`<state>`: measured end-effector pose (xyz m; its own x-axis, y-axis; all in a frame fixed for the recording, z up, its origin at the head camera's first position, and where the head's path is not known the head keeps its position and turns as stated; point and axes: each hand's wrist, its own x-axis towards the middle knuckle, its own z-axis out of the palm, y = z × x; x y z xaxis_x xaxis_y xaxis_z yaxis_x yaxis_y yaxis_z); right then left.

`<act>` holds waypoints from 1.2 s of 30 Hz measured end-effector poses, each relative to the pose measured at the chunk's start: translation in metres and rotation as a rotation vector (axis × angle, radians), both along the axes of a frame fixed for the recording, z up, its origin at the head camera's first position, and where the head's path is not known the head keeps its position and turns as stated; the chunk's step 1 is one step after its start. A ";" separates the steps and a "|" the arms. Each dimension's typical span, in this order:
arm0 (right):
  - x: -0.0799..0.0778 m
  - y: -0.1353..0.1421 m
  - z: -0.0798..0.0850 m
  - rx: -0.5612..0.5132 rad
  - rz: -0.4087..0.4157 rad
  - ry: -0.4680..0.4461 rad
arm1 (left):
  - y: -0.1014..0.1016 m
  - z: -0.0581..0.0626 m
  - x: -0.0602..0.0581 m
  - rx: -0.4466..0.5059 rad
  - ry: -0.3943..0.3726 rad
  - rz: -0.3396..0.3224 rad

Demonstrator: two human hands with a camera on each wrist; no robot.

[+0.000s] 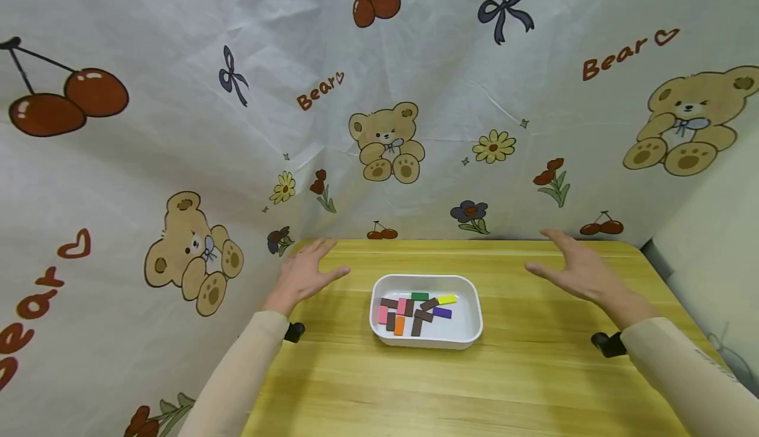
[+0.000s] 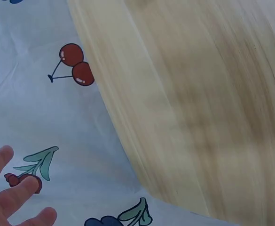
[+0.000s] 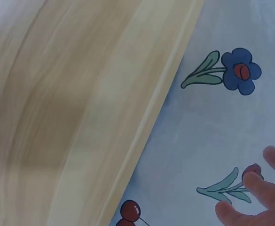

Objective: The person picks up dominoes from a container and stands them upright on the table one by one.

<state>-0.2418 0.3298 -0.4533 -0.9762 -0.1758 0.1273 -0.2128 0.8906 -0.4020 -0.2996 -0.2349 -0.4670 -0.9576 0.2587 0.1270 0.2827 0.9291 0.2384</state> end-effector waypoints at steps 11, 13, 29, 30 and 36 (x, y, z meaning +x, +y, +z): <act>-0.001 -0.012 -0.011 -0.064 0.019 0.079 | 0.007 -0.010 0.001 0.113 -0.024 0.019; -0.002 -0.015 -0.013 -0.078 0.025 0.084 | 0.009 -0.012 0.001 0.127 -0.036 0.018; -0.007 -0.036 -0.036 -0.174 0.016 0.115 | 0.031 -0.037 -0.004 0.293 -0.102 -0.042; -0.007 -0.038 -0.037 -0.181 0.016 0.114 | 0.033 -0.039 -0.004 0.306 -0.110 -0.043; -0.008 -0.052 -0.045 -0.212 0.019 0.097 | 0.044 -0.058 -0.002 0.383 -0.140 -0.027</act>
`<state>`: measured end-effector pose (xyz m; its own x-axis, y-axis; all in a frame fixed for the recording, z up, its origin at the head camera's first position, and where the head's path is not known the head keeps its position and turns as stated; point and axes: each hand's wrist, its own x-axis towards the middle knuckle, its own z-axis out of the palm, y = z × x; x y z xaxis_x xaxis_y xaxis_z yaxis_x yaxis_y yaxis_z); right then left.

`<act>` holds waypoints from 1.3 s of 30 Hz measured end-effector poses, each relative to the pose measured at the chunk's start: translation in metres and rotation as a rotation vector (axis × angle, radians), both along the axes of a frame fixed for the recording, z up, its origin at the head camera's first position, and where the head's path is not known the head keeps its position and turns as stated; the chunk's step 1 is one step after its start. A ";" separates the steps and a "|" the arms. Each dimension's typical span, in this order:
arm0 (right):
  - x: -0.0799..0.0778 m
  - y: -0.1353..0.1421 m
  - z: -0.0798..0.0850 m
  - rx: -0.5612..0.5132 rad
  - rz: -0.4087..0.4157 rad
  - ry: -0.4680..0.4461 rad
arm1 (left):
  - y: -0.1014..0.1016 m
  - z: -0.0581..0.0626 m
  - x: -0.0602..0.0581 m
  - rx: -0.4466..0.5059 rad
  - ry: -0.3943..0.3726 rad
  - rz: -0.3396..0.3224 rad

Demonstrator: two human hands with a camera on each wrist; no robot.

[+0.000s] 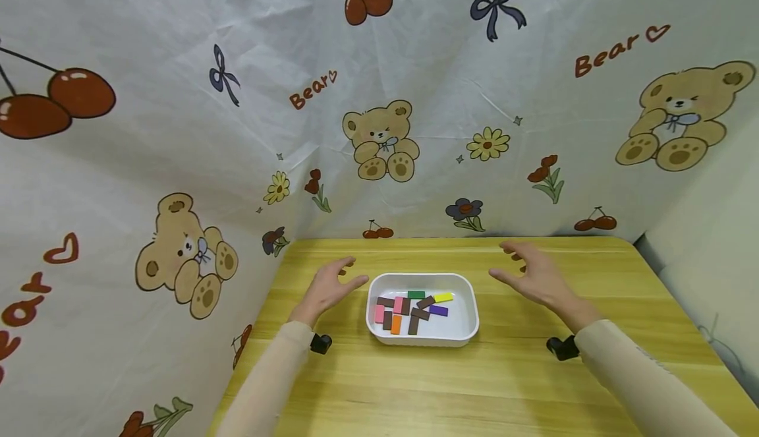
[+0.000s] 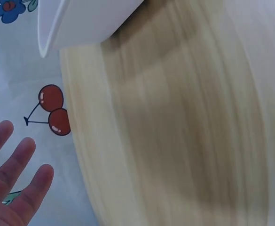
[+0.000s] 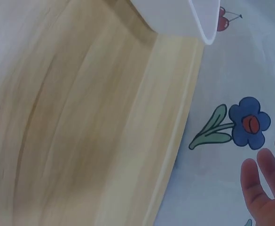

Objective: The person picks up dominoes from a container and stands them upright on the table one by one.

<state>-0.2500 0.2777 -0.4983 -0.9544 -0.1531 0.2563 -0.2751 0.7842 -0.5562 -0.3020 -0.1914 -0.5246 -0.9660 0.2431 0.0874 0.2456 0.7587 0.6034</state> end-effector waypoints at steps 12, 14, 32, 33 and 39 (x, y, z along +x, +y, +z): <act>0.001 -0.020 -0.018 -0.100 0.009 -0.007 | 0.010 -0.022 0.004 0.127 -0.007 0.003; 0.001 -0.024 -0.021 -0.110 0.008 -0.010 | 0.012 -0.027 0.004 0.149 -0.005 0.007; 0.002 -0.063 -0.038 -0.220 0.010 -0.069 | 0.030 -0.049 0.012 0.236 0.000 0.023; 0.002 -0.064 -0.039 -0.226 0.010 -0.077 | 0.030 -0.050 0.012 0.238 0.004 0.020; 0.003 -0.076 -0.044 -0.275 0.023 -0.095 | 0.033 -0.059 0.012 0.243 -0.003 0.020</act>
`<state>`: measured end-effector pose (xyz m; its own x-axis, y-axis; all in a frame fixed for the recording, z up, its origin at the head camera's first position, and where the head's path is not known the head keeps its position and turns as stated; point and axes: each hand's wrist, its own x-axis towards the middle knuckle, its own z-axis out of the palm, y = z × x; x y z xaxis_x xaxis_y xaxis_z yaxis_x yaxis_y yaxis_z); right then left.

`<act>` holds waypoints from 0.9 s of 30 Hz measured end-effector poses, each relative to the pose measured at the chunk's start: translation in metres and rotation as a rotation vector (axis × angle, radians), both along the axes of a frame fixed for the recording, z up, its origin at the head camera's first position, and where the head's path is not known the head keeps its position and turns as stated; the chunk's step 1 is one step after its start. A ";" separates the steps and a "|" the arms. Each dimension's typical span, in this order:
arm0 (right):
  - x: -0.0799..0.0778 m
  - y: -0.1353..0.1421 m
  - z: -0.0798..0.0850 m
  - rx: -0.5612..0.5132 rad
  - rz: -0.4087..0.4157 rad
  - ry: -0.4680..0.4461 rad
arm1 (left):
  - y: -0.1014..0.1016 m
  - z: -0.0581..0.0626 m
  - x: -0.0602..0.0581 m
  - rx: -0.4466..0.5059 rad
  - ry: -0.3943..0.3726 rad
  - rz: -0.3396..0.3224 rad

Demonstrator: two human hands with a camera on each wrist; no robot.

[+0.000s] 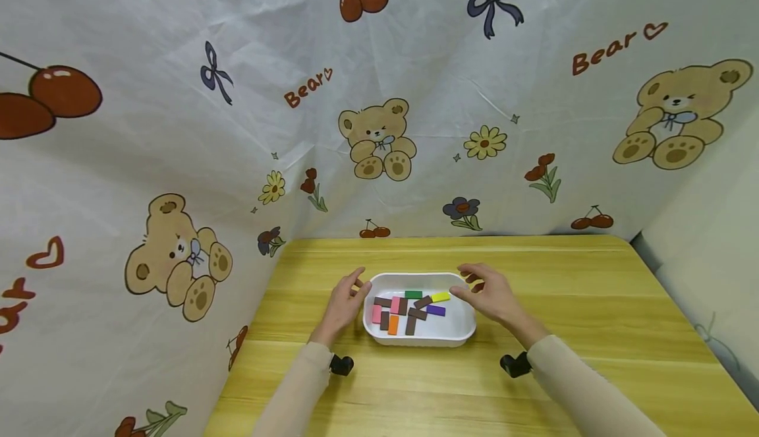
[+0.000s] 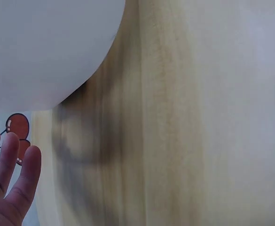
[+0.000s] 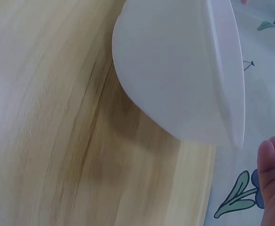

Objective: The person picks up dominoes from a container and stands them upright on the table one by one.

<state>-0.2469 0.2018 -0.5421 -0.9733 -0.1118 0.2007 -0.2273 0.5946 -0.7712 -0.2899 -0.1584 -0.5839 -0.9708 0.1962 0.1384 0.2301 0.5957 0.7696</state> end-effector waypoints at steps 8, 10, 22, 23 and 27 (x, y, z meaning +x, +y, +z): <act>0.001 -0.015 -0.005 -0.008 0.015 -0.019 | 0.006 -0.008 0.004 0.035 0.012 0.014; 0.001 -0.019 -0.006 -0.005 0.015 -0.035 | 0.007 -0.009 0.005 0.040 0.011 0.016; 0.000 -0.043 -0.010 -0.081 0.005 -0.142 | 0.011 -0.016 0.009 0.056 -0.028 0.023; 0.000 -0.045 -0.011 -0.081 0.004 -0.147 | 0.012 -0.016 0.010 0.057 -0.025 0.018; -0.002 -0.051 -0.013 -0.082 -0.003 -0.164 | 0.014 -0.018 0.013 0.079 -0.040 0.017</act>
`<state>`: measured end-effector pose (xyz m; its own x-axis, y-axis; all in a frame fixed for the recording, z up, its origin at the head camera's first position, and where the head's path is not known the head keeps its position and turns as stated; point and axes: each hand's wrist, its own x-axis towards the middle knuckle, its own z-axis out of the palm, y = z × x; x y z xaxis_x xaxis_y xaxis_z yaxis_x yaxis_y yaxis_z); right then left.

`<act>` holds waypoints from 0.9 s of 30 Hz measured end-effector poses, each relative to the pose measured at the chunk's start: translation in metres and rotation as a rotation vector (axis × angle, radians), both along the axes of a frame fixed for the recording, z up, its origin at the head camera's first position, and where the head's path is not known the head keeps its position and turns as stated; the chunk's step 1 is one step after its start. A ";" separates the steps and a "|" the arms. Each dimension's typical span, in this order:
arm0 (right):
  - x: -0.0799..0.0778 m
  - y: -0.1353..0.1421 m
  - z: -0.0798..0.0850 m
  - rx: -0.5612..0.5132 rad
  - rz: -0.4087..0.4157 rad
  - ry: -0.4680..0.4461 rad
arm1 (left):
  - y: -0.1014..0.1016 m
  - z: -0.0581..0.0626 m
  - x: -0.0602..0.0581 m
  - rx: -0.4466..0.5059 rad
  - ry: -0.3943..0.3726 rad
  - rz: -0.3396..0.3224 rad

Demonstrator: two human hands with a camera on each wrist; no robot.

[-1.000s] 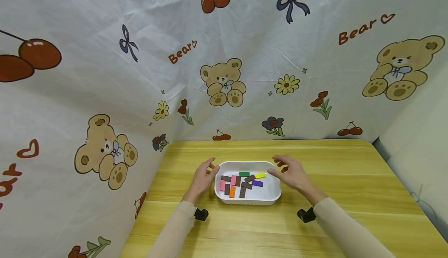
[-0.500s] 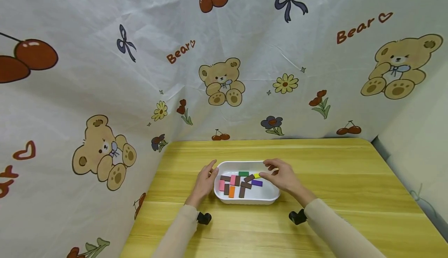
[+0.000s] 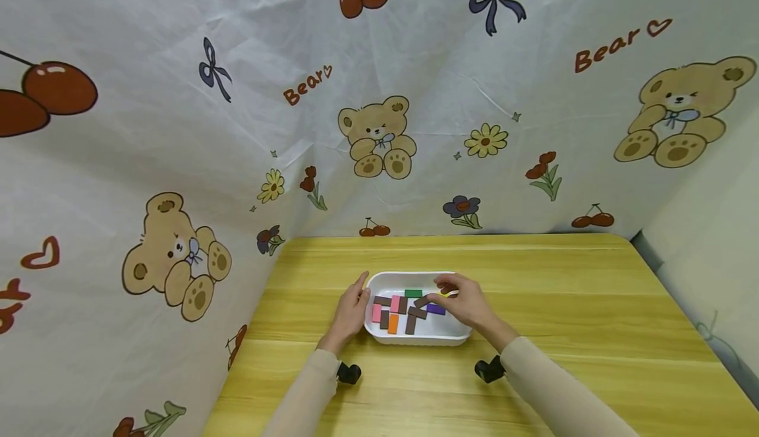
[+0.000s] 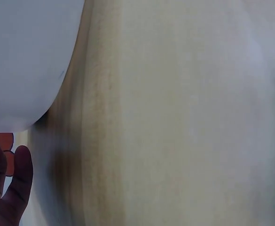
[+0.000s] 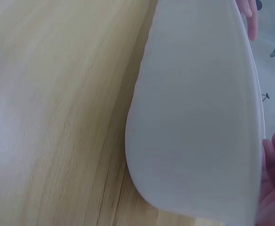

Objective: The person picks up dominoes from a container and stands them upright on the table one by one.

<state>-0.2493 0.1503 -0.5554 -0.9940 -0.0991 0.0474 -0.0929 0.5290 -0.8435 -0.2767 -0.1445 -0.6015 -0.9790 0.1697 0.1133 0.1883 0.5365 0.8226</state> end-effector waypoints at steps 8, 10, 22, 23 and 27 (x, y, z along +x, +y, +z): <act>-0.006 -0.013 -0.004 0.028 -0.037 -0.032 | 0.001 0.000 0.002 0.020 -0.011 0.003; -0.008 -0.016 -0.006 0.040 -0.047 -0.041 | 0.001 -0.001 0.002 0.015 -0.007 0.002; -0.014 -0.025 -0.014 0.132 -0.090 -0.059 | 0.002 -0.002 0.001 0.020 -0.014 -0.002; -0.014 -0.025 -0.015 0.136 -0.090 -0.054 | 0.002 -0.002 0.001 0.022 -0.011 -0.003; -0.015 -0.027 -0.017 0.130 -0.088 -0.069 | 0.001 -0.003 0.001 0.031 -0.025 0.002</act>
<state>-0.2641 0.1238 -0.5726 -0.9995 -0.0124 -0.0285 0.0140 0.6376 -0.7702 -0.2755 -0.1436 -0.6048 -0.9818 0.1649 0.0944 0.1669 0.5109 0.8433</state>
